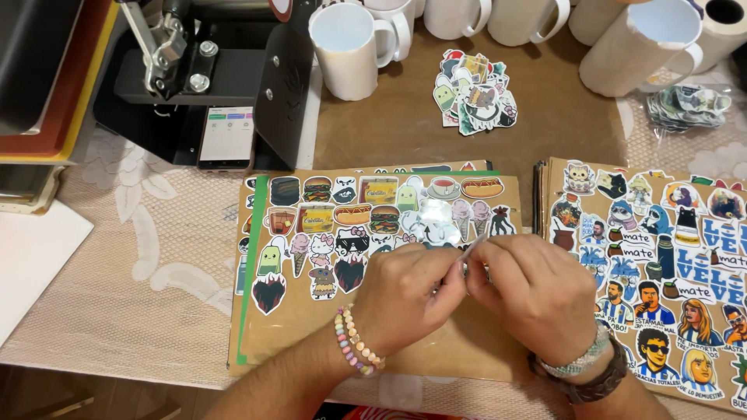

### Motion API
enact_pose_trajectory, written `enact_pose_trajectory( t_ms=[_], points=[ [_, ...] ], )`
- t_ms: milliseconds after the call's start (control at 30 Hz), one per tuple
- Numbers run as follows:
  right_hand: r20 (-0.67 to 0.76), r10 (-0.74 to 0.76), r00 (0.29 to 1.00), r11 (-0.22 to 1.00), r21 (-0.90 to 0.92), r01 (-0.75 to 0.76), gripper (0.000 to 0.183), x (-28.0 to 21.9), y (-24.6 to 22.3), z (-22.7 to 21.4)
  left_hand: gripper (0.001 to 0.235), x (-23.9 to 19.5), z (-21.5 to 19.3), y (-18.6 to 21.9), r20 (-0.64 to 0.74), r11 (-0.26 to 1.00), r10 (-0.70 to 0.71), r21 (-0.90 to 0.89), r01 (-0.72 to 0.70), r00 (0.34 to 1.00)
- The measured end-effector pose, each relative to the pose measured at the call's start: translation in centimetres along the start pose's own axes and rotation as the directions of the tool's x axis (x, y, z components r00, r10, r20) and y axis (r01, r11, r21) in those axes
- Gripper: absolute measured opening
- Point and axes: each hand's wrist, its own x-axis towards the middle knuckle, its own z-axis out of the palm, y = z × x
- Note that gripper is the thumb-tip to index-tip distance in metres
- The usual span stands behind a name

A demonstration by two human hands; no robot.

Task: Peeling and applying various stickers onto a cardboard sheet to create a collage.

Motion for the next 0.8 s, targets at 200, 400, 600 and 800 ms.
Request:
enact_pose_trajectory(
  t_ms=[200,400,600,800],
  points=[
    [0.051,0.291,0.955,0.911,0.292,-0.293,0.008,-0.3,0.0,0.3,0.02,0.2,-0.1,0.1,-0.023,0.99,-0.057,-0.127,0.054,0.998],
    [-0.074,0.482,0.873,0.798,0.449,-0.402,0.012,-0.7,0.3,-0.5,0.027,-0.3,1.0,-1.4,0.16,0.693,-0.52,-0.496,0.523,0.839],
    [-0.149,-0.078,0.986,0.949,0.293,0.12,0.008,0.3,-2.4,-0.5,0.021,0.2,1.6,-2.3,0.544,-0.229,-0.626,-0.813,0.535,0.559],
    [-0.054,-0.102,0.993,0.994,0.043,0.104,0.009,0.9,-3.2,0.5,0.017,-0.9,2.6,-1.4,0.582,-0.27,-0.552,-0.802,0.533,0.597]
  ],
)
